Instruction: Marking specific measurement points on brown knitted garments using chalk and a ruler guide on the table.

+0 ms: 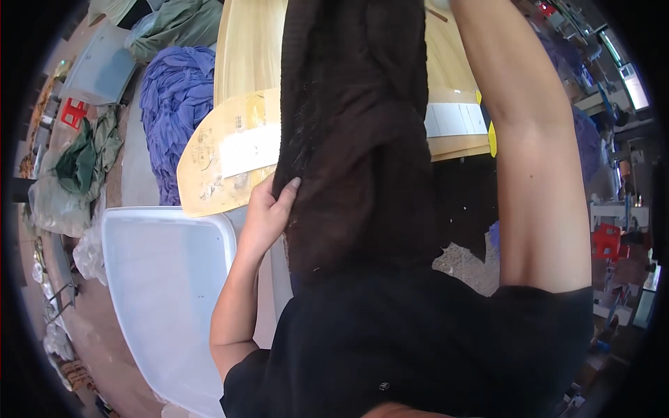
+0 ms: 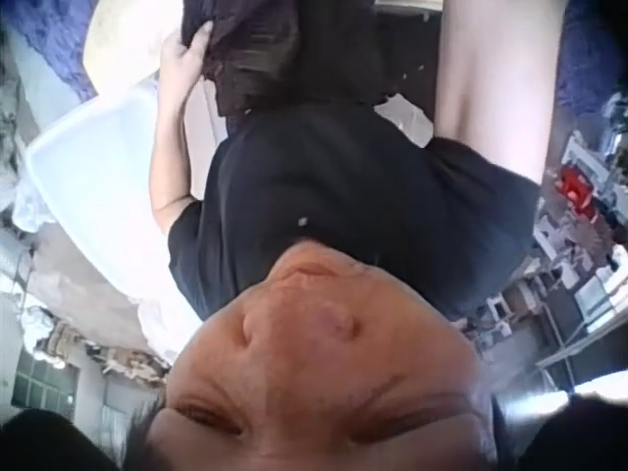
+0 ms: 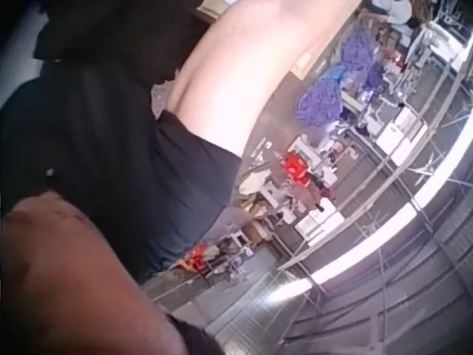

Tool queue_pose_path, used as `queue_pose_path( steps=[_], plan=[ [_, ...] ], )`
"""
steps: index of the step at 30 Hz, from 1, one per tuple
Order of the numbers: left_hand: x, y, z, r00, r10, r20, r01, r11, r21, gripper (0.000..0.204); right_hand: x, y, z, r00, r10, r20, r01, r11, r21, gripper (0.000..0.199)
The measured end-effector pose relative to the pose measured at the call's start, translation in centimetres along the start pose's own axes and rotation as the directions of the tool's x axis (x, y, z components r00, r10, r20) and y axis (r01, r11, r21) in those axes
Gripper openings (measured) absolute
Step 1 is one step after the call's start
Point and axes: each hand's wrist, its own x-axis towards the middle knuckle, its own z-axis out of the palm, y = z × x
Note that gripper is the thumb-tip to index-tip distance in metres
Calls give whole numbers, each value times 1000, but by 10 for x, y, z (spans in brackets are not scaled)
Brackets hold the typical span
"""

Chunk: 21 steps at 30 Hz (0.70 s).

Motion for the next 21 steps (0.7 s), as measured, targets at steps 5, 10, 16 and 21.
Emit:
queue_pose_path(
  steps=[5, 10, 16, 21],
  plan=[
    [28, 45, -1, 988, 135, -82, -142, 986, -83, 29, -133, -76, 1, 447, 45, 893, -320, 941, 112, 34],
    [32, 85, -1, 968, 217, -127, -239, 950, -202, 24, -179, -106, -20, 116, -74, 991, -692, 709, 134, 20],
    [28, 10, 28, 985, -84, 151, 89, 996, -29, 35, -174, -67, -25, 683, 119, 721, -545, 740, 394, 16],
    [42, 95, 9, 981, -59, 186, 152, 831, -535, 35, -181, -131, -82, 464, 53, 884, -639, 711, 293, 53]
  ],
)
